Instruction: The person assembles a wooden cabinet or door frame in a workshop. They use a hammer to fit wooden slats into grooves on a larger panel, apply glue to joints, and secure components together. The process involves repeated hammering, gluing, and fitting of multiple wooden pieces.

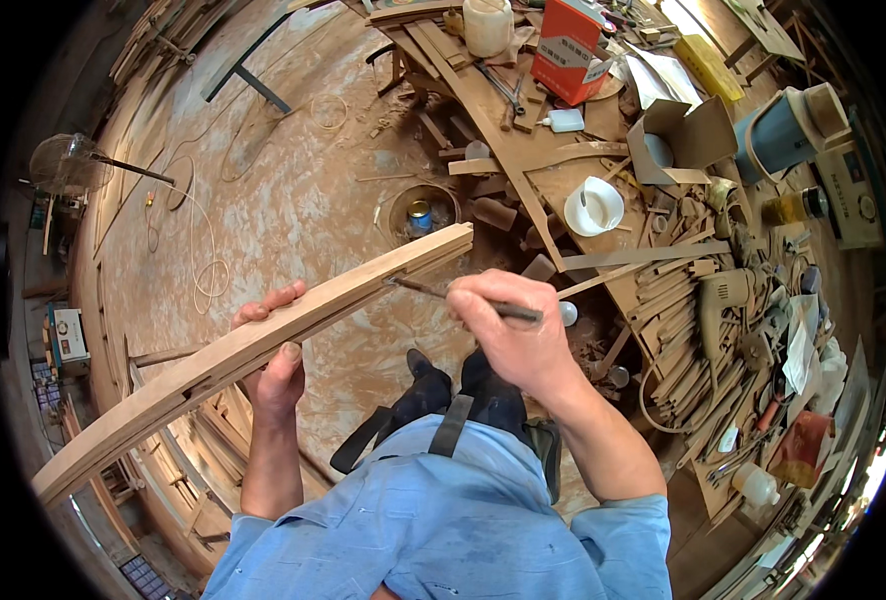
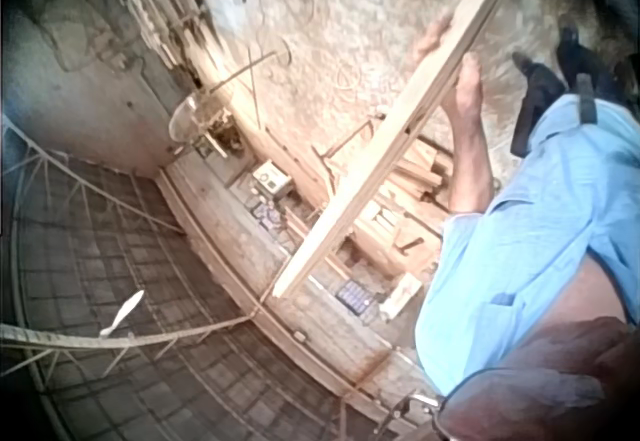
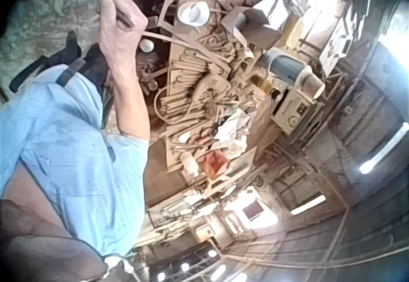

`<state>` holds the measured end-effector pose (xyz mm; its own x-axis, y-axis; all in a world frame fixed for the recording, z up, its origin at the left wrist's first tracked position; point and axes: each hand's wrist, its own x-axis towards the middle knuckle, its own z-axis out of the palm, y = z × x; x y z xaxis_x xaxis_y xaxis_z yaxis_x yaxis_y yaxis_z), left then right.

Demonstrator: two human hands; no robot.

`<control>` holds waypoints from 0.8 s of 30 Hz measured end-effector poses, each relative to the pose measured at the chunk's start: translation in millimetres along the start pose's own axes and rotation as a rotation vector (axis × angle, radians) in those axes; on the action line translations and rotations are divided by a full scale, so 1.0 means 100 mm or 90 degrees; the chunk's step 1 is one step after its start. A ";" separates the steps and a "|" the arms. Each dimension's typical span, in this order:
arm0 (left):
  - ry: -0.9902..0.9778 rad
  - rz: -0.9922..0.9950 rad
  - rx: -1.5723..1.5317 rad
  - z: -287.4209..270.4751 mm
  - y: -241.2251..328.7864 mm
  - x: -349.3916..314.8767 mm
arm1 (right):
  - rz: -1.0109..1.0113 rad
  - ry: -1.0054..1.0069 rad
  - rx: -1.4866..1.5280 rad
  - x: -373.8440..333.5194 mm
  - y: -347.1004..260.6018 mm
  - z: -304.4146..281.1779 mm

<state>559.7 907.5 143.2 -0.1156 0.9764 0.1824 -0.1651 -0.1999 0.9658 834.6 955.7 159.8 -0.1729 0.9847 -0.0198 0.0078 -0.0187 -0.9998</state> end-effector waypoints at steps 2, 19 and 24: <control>-0.003 0.002 0.002 -0.01 0.00 0.00 | -0.008 0.014 -0.033 0.01 0.03 -0.03; 0.169 -0.117 -0.153 0.06 -0.06 0.13 | -0.022 0.086 0.070 -0.04 0.30 0.12; 0.105 -0.087 -0.132 0.04 -0.12 0.14 | -0.030 0.054 0.034 0.00 0.27 0.05</control>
<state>564.5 924.4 134.5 -0.2336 0.9723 0.0048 -0.3848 -0.0970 0.9179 830.2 954.4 132.7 -0.0885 0.9958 0.0249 -0.0506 0.0205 -0.9985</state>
